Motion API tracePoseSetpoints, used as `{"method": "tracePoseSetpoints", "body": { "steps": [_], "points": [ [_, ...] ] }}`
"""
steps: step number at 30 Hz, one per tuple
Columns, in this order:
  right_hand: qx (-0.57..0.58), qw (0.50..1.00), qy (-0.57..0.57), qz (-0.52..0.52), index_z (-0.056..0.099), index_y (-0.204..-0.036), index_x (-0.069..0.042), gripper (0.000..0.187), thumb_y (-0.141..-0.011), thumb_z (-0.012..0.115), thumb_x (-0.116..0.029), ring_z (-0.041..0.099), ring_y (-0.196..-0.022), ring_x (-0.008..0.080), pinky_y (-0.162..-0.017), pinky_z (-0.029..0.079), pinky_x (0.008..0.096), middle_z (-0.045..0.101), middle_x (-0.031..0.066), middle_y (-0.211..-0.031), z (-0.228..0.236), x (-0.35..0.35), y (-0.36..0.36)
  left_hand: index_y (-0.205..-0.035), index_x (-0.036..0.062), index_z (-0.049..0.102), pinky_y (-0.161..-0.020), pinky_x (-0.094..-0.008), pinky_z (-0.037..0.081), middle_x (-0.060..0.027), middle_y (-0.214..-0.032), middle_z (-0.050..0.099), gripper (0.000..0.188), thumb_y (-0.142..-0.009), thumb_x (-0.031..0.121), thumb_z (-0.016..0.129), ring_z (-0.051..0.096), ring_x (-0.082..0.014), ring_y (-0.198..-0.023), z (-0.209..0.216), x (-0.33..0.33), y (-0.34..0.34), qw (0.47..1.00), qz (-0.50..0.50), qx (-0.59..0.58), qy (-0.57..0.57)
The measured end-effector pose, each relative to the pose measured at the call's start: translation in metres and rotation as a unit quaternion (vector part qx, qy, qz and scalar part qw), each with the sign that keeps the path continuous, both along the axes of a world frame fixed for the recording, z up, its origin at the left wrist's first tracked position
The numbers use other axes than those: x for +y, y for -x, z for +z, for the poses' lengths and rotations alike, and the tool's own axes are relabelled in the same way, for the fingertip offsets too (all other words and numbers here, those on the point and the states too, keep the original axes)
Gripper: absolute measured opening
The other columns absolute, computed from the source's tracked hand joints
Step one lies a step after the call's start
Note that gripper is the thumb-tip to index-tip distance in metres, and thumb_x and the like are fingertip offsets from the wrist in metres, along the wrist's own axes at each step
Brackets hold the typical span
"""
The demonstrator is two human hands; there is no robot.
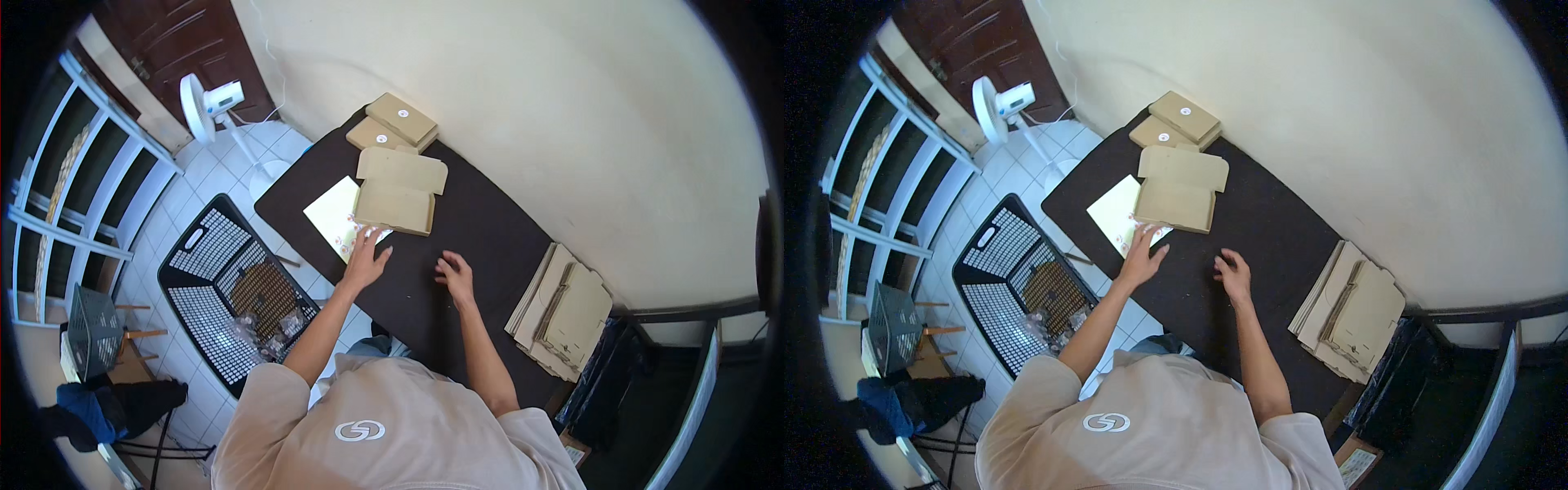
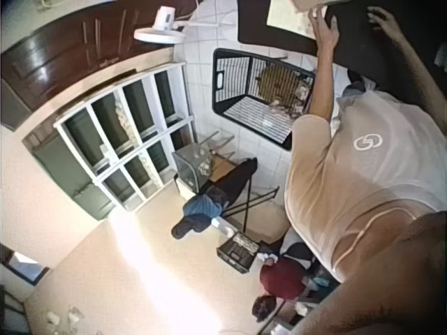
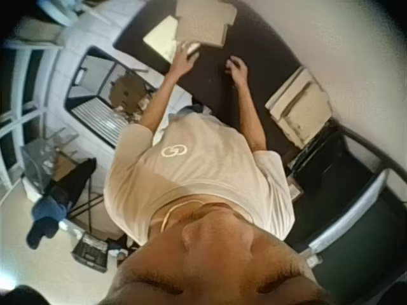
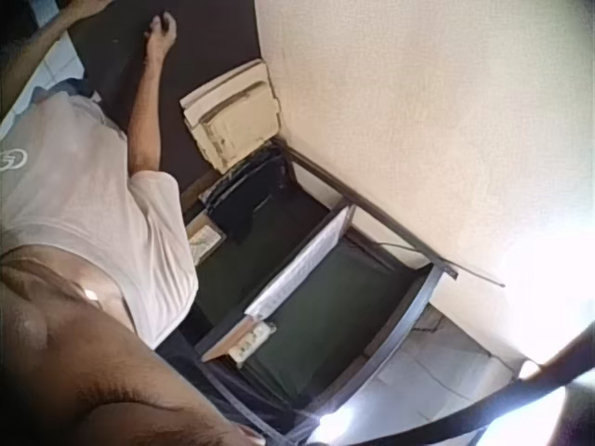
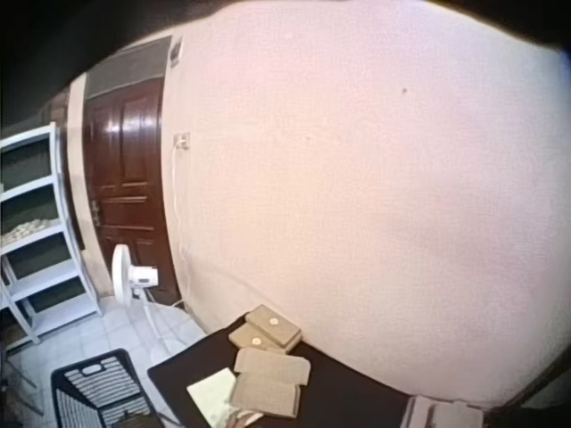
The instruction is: The person folds and assembles small cardboard boxes by hand on a table.
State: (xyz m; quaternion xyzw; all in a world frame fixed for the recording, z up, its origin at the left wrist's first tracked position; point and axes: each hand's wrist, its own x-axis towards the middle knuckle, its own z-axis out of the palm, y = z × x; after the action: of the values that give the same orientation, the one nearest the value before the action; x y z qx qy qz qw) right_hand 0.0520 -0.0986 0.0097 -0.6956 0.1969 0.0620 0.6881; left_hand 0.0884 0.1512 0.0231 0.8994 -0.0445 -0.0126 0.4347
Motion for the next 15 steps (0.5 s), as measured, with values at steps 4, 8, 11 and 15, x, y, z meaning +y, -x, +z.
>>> {"method": "tracePoseSetpoints", "body": {
  "steps": [4,8,11,15],
  "points": [
    [0.072,0.996,-0.057,0.004,0.063,-0.116,-0.002,0.027,-0.097,0.063,-0.021,0.068,-0.086,0.0179,-0.07,0.058,0.0309,0.066,0.0097,-0.108,-0.011,-0.027,0.074,-0.138,0.0107,0.052,-0.104,-0.0528,0.039,-0.0219,-0.147,0.04,0.051,-0.09,0.022,0.067,0.044,-0.0424,-0.126,-0.03,0.017,0.053,0.999,-0.013,-0.034,0.005],
    [0.103,0.991,-0.076,-0.05,0.064,-0.112,-0.003,0.022,-0.098,0.062,-0.02,0.068,-0.084,0.018,-0.069,0.058,0.0312,0.067,0.0098,-0.103,-0.009,-0.068,0.145,-0.143,0.0113,0.048,-0.097,-0.0544,0.033,-0.0145,-0.148,0.043,0.058,-0.091,0.032,0.064,0.038,-0.0369,-0.129,-0.036,0.032,0.071,0.975,0.029,-0.024,-0.22],
    [0.104,0.983,-0.066,-0.134,0.065,-0.109,-0.004,0.017,-0.098,0.061,-0.017,0.068,-0.081,0.0171,-0.068,0.059,0.0309,0.068,0.0086,-0.098,-0.006,-0.112,0.182,-0.143,0.0056,0.046,-0.097,-0.0565,0.033,-0.0072,-0.148,0.045,0.062,-0.093,0.038,0.06,0.039,-0.0368,-0.128,-0.038,0.034,0.059,0.943,0.069,-0.022,-0.324],
    [0.068,0.962,-0.043,-0.262,0.064,-0.103,-0.004,0.015,-0.098,0.061,-0.018,0.068,-0.08,0.015,-0.067,0.058,0.0297,0.067,0.0065,-0.094,0.011,-0.172,0.222,-0.132,0.009,0.057,-0.092,-0.0582,0.037,-0.0107,-0.141,0.051,0.047,-0.094,0.037,0.057,0.041,-0.0397,-0.123,-0.044,0.042,0.019,0.913,0.086,-0.03,-0.399]
  ]
}}
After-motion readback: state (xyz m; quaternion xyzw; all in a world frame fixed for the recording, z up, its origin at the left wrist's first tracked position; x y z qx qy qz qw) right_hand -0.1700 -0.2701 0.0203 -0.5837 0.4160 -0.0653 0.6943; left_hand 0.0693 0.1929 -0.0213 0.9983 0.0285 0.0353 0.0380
